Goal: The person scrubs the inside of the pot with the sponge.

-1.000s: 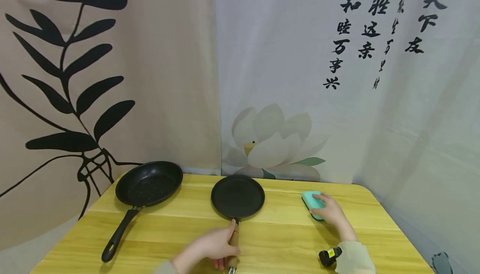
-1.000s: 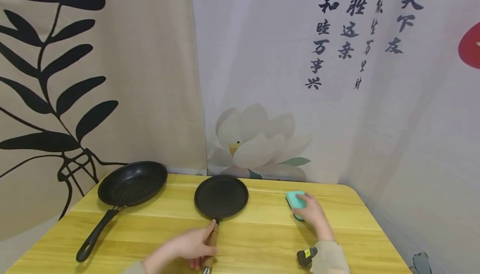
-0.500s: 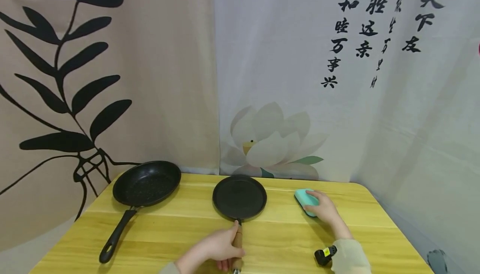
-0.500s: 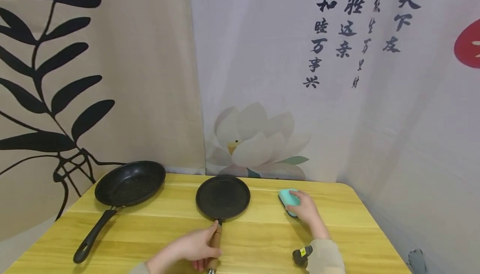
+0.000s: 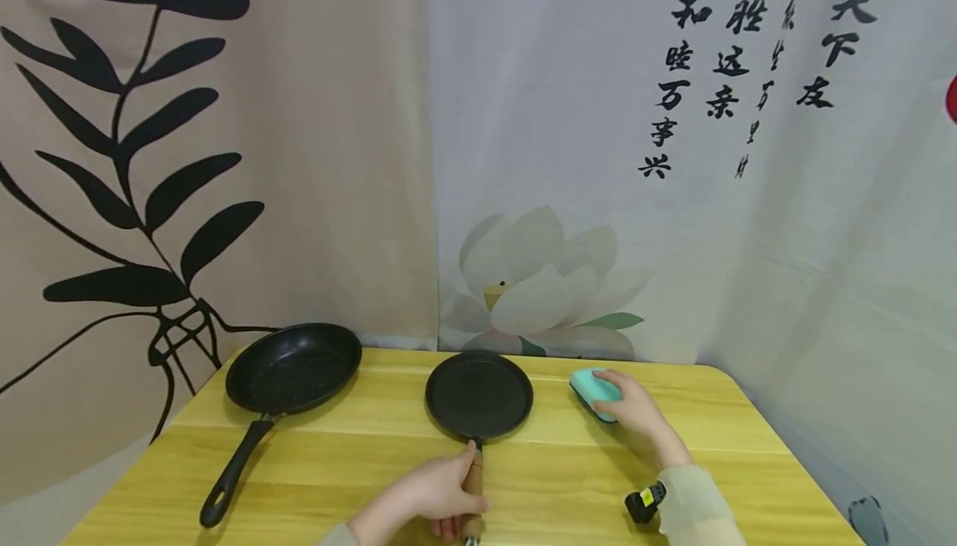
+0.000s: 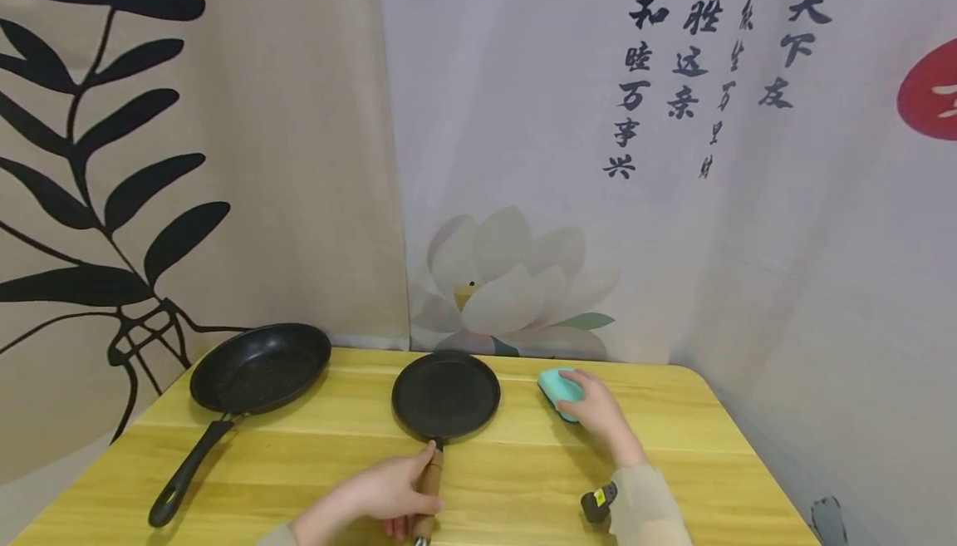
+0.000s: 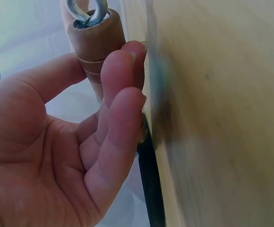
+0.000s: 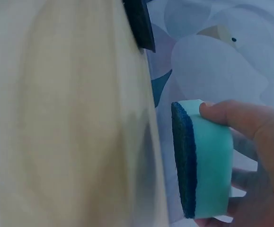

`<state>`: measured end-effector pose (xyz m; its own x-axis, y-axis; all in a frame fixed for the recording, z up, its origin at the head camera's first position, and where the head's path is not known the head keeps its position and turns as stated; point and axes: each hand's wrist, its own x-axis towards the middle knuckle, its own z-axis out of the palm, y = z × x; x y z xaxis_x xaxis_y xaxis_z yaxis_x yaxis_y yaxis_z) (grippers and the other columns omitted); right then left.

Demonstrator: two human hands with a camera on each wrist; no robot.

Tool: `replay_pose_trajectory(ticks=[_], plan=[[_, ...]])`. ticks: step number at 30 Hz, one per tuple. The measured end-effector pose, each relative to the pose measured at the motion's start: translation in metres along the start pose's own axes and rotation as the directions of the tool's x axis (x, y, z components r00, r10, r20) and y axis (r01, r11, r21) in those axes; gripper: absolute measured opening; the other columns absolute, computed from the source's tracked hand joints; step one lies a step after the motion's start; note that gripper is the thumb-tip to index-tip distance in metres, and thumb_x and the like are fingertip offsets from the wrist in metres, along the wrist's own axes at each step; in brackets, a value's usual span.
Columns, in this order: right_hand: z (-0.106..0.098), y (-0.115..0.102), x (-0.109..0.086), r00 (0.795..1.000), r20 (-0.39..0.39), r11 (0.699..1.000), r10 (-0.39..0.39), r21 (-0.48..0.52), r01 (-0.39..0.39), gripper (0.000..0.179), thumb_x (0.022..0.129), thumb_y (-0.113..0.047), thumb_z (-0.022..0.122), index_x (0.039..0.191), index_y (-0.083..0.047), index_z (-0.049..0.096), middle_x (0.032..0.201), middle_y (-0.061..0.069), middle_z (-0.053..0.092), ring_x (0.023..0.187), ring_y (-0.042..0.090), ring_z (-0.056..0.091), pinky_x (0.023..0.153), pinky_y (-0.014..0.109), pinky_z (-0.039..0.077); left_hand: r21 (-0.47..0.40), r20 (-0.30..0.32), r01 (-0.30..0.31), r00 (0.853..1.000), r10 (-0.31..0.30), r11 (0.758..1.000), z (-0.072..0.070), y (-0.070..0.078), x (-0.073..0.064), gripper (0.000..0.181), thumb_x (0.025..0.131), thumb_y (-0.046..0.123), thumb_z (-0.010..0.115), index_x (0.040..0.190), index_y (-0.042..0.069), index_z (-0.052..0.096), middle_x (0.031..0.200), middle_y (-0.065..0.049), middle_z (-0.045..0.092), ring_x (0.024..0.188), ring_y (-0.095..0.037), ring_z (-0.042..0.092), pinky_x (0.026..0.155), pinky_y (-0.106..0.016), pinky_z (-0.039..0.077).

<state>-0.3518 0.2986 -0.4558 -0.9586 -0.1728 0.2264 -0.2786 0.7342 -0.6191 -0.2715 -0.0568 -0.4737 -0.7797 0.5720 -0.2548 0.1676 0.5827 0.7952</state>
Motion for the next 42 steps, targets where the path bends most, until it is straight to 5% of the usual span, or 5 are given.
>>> replay_pose_trajectory(ticks=[7,19,24,33,42], plan=[[-0.009,-0.018,0.007,0.995,0.030,0.995,-0.098,-0.027,0.099,0.051,0.088,-0.015,0.072,0.135,-0.003,0.056,0.142,0.031,0.040,0.128,0.052,0.038,0.099,0.064,0.035,-0.106,0.059,-0.019,0.998,0.025,0.994,0.008,-0.083,0.057,0.118,0.074,0.060,0.076,0.156,0.007,0.009,0.062,-0.013,0.067,0.048,-0.033,0.064,0.039,-0.045,0.052],[-0.012,-0.042,0.017,0.983,0.082,0.985,-0.161,-0.043,0.165,0.050,0.086,-0.021,0.073,0.133,-0.009,0.061,0.143,0.026,0.043,0.127,0.048,0.042,0.096,0.062,0.039,0.004,0.052,-0.009,0.999,0.008,1.000,-0.008,0.018,-0.015,0.099,0.088,0.037,0.073,0.152,-0.008,0.013,0.059,-0.004,0.066,0.044,-0.019,0.061,0.042,-0.035,0.052],[-0.010,-0.048,0.020,0.974,0.130,0.980,-0.183,-0.054,0.191,0.049,0.086,-0.021,0.073,0.133,-0.010,0.060,0.144,0.023,0.043,0.129,0.045,0.041,0.099,0.060,0.039,-0.006,0.051,-0.003,0.999,0.003,1.000,-0.007,0.012,-0.012,0.102,0.086,0.037,0.075,0.153,-0.005,0.011,0.060,-0.005,0.066,0.044,-0.023,0.061,0.043,-0.038,0.053],[-0.008,-0.064,0.027,0.951,0.208,0.966,-0.228,-0.072,0.247,0.049,0.086,-0.020,0.072,0.133,-0.009,0.060,0.144,0.023,0.042,0.130,0.045,0.040,0.096,0.056,0.042,-0.101,0.073,-0.030,0.997,0.038,0.994,0.007,-0.068,0.044,0.121,0.071,0.057,0.080,0.157,0.011,0.008,0.062,-0.010,0.067,0.042,-0.026,0.061,0.038,-0.041,0.051],[-0.003,-0.079,0.037,0.929,0.258,0.948,-0.265,-0.107,0.300,0.049,0.084,-0.019,0.072,0.132,-0.010,0.062,0.145,0.021,0.042,0.128,0.044,0.042,0.091,0.052,0.045,0.019,0.037,-0.007,0.999,0.006,1.000,-0.005,0.010,-0.010,0.101,0.085,0.040,0.075,0.153,-0.003,0.015,0.055,-0.007,0.063,0.032,-0.016,0.047,0.036,-0.036,0.048]])
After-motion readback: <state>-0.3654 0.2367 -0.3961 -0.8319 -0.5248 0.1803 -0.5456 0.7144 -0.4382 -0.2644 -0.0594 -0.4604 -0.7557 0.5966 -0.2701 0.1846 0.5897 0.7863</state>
